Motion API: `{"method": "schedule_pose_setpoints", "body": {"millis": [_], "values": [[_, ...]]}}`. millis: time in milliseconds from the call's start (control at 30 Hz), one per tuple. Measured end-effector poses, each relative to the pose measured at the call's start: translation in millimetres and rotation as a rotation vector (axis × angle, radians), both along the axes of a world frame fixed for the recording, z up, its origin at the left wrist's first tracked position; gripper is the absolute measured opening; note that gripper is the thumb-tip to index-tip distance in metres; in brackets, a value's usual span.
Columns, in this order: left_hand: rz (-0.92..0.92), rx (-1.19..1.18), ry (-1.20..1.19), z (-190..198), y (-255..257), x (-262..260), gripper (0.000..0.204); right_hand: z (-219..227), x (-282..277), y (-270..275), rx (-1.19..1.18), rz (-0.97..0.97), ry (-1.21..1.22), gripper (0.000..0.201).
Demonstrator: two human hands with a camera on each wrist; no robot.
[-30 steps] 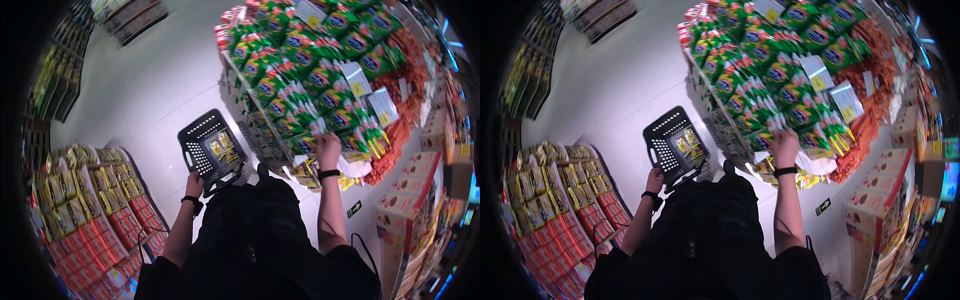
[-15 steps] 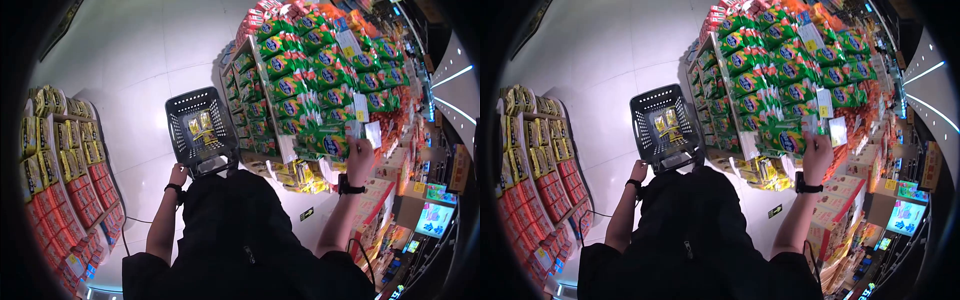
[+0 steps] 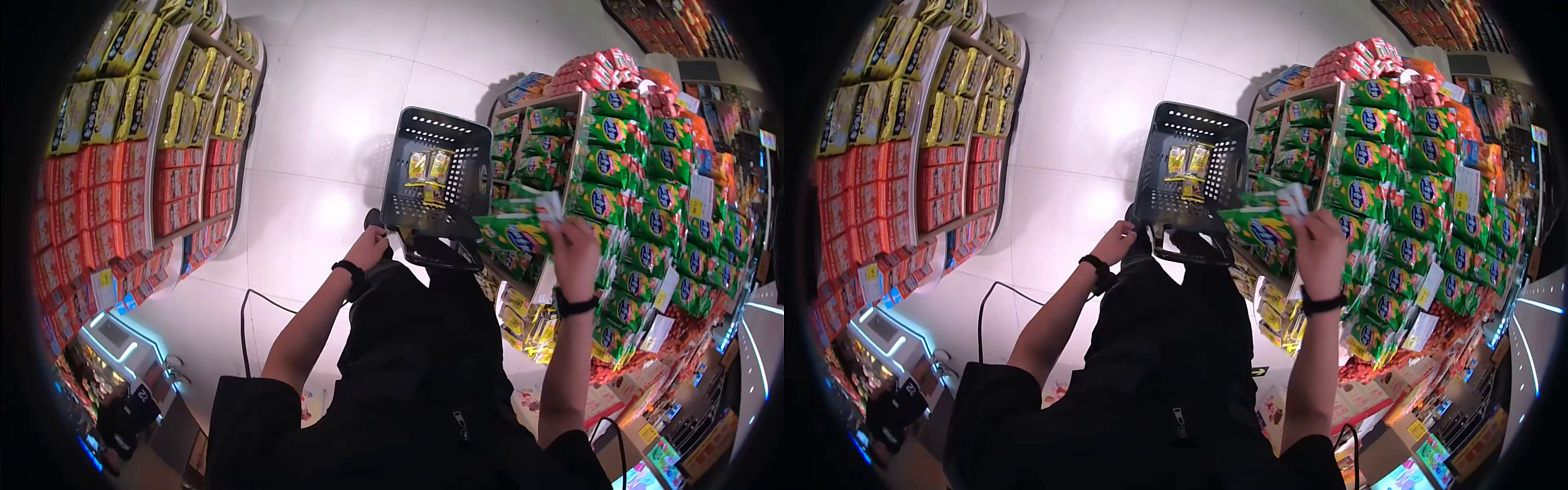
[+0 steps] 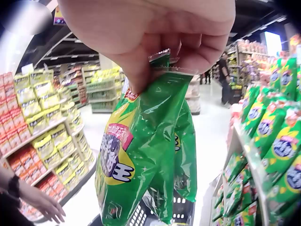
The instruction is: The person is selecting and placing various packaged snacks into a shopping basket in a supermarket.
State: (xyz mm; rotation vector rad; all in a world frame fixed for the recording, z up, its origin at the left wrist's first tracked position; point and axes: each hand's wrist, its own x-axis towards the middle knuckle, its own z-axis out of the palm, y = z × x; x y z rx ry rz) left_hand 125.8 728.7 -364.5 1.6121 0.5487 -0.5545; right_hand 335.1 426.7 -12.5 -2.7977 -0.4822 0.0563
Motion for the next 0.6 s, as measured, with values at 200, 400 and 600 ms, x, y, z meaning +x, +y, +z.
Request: {"method": "schedule_pose_setpoints", "body": {"millis": [200, 400, 600], "values": [[0.089, -0.001, 0.006, 45.2, -25.1, -16.1, 0.044, -220.2, 64.2, 48.1, -0.074, 0.298, 0.161, 0.024], [0.036, 0.090, 0.101, 51.9, -86.6, -5.2, 0.069, -469.0, 103.3, 82.6, -0.276, 0.434, 0.337, 0.025], [0.280, -0.200, 0.263, 65.2, -106.0, 37.3, 0.065, -667.9, 101.9, 98.0, -0.405, 0.509, 0.352, 0.014]]}}
